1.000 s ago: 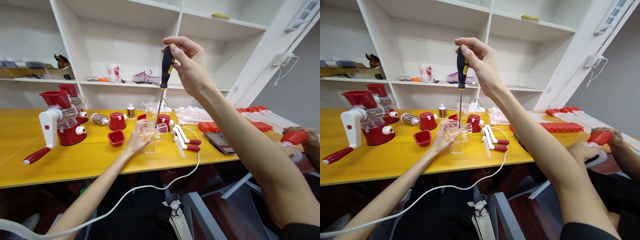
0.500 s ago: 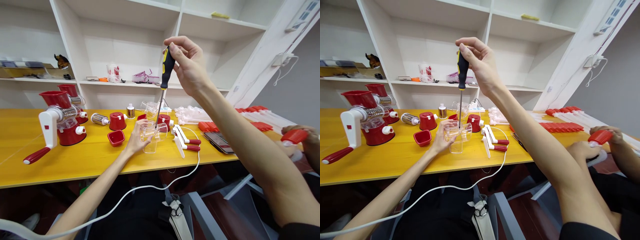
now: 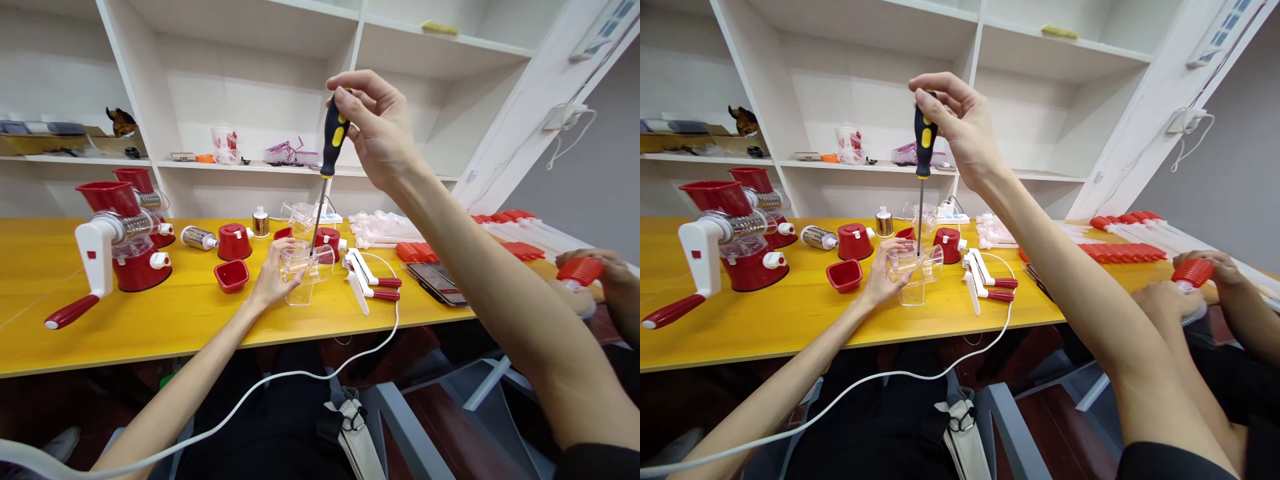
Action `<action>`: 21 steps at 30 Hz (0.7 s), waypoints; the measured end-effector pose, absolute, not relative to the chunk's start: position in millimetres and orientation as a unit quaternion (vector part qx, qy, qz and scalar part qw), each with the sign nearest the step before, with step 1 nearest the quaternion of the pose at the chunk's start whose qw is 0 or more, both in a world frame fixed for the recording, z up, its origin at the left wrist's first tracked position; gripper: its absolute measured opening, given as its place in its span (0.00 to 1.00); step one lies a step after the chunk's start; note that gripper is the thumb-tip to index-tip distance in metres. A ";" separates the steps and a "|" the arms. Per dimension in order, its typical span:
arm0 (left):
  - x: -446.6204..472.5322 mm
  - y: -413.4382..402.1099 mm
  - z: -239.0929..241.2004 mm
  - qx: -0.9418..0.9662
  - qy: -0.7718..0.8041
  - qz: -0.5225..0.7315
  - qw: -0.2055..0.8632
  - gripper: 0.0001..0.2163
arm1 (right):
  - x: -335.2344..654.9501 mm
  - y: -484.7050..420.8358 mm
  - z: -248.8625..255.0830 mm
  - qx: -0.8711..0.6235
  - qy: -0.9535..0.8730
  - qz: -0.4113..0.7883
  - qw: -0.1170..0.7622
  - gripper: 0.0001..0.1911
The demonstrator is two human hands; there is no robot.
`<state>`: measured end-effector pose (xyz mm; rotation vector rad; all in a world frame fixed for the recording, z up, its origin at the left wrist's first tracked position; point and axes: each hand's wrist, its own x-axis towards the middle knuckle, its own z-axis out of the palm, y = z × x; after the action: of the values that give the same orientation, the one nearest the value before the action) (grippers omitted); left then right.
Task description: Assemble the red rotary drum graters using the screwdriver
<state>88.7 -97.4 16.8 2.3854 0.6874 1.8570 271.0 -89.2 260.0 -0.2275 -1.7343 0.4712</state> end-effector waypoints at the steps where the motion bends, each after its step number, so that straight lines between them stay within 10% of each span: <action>1: 88.5 -97.3 16.7 0.769 0.223 0.599 0.020 0.22 | 270.2 -88.9 260.1 -0.104 -0.752 0.189 0.622 0.12; 21: 88.3 -98.3 17.6 0.771 0.213 0.599 0.022 0.22 | 275.1 -97.1 266.9 -0.109 -0.775 0.185 0.595 0.11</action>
<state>88.3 -98.3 17.6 2.3906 0.6602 1.8568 275.1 -97.1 266.9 -0.2527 -1.8006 0.4290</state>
